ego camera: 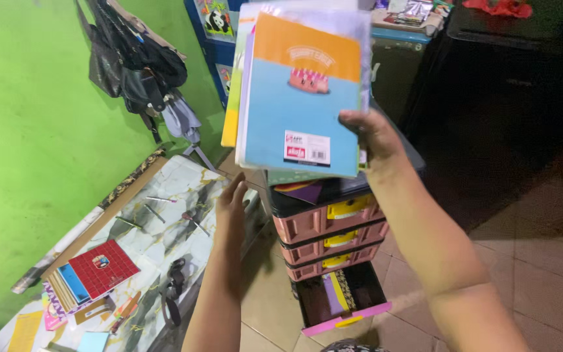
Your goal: The person wipes the covers of several notebooks and folders with an orange cloth, then places them into a pink plastic drawer unit. The person handles each item individually, wiping the surface before storing it in a drawer.
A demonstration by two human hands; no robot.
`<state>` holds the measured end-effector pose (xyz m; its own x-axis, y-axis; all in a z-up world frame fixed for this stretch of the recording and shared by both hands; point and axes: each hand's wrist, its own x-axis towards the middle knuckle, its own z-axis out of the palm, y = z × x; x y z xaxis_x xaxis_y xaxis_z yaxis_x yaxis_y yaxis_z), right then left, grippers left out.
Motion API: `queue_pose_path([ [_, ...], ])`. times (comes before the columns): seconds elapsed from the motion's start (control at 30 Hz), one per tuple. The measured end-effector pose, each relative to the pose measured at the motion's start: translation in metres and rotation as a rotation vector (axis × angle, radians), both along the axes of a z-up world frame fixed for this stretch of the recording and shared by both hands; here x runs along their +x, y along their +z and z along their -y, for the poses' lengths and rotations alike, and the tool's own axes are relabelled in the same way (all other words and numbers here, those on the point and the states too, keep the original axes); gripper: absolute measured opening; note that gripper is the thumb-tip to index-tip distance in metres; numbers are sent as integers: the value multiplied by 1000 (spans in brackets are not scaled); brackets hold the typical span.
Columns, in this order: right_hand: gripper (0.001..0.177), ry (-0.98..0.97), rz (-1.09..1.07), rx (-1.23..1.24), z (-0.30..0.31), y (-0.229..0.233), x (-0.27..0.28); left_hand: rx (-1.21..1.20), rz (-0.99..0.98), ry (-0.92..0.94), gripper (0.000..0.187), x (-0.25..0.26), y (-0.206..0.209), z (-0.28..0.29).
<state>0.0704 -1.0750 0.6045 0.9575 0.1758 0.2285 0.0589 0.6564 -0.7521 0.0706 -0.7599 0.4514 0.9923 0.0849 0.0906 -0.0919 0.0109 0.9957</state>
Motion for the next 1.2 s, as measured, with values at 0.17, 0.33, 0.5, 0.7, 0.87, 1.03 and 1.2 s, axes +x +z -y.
queue_pose_path([
  [0.17, 61, -39, -109, -176, -23, -76, 32, -113, -64, 113, 45, -15, 3, -31],
  [0.33, 51, -90, -480, -328, -11, -131, 54, -50, -45, 101, 44, -18, -10, -32],
  [0.5, 42, -190, -449, -869, 14, -124, 61, 296, 168, 194, 46, -13, -11, 7],
  [0.7, 49, -584, -283, -1532, 73, -92, 65, 689, 505, 135, 55, -6, -18, 62],
  [0.87, 37, -618, 380, -1747, 110, -106, 94, 666, 481, 158, 49, 11, -14, 66],
  [1.03, 46, -754, 779, -1822, 98, -146, 116, 729, 392, 375, 46, 12, -5, 76],
  [1.2, 22, -639, 258, -2058, 120, -124, 125, 754, 456, 574, 58, -6, -12, 116],
])
